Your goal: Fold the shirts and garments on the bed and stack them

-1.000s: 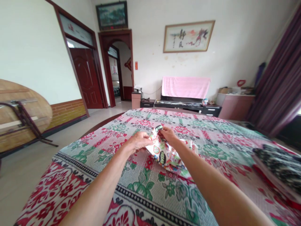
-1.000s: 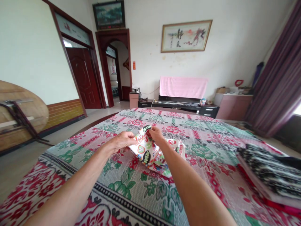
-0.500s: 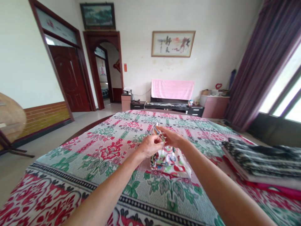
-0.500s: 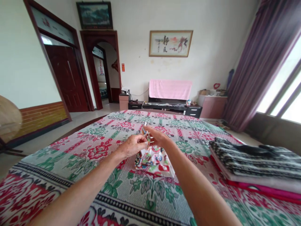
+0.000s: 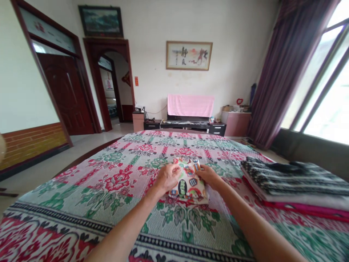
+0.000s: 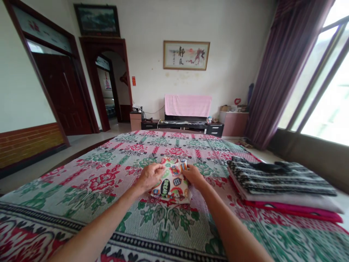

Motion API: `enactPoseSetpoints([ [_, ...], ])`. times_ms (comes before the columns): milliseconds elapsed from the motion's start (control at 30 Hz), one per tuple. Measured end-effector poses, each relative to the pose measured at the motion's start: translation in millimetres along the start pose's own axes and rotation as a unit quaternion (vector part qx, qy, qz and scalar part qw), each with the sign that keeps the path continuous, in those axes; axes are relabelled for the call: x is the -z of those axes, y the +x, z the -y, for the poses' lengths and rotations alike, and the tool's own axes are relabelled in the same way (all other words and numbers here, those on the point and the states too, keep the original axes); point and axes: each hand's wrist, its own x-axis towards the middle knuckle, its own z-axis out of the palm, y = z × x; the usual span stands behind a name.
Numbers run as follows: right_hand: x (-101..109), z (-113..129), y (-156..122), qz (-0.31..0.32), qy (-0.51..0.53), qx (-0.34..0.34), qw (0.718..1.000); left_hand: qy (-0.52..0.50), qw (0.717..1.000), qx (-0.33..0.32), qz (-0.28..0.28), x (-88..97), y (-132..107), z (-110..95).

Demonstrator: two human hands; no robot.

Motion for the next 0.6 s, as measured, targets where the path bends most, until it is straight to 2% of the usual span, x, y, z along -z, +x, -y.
enactPoseSetpoints([
  [133,2.1,-11.8,1.3,-0.014,0.016,-0.017,1.000,0.073,0.991,-0.112,-0.008,-18.5,-13.2,14.0],
  [300,2.0,-13.1,5.9,-0.046,-0.100,-0.011,0.994,0.128,0.982,-0.137,-0.020,-24.4,-26.1,15.1],
  [367,1.4,-15.0,7.2,-0.082,-0.188,0.008,0.979,0.150,0.977,-0.148,-0.008,-25.8,-29.3,14.4],
  [467,0.4,-19.2,7.2,-0.134,-0.316,0.073,0.937,0.178,0.972,-0.156,0.009,-28.2,-32.8,12.3],
  [533,0.7,-22.1,6.5,-0.163,-0.362,0.123,0.910,0.188,0.969,-0.158,0.007,-28.4,-34.1,8.3],
  [600,2.6,-24.5,6.3,-0.176,-0.370,0.154,0.899,0.184,0.967,-0.173,0.002,-27.2,-35.0,1.4],
])
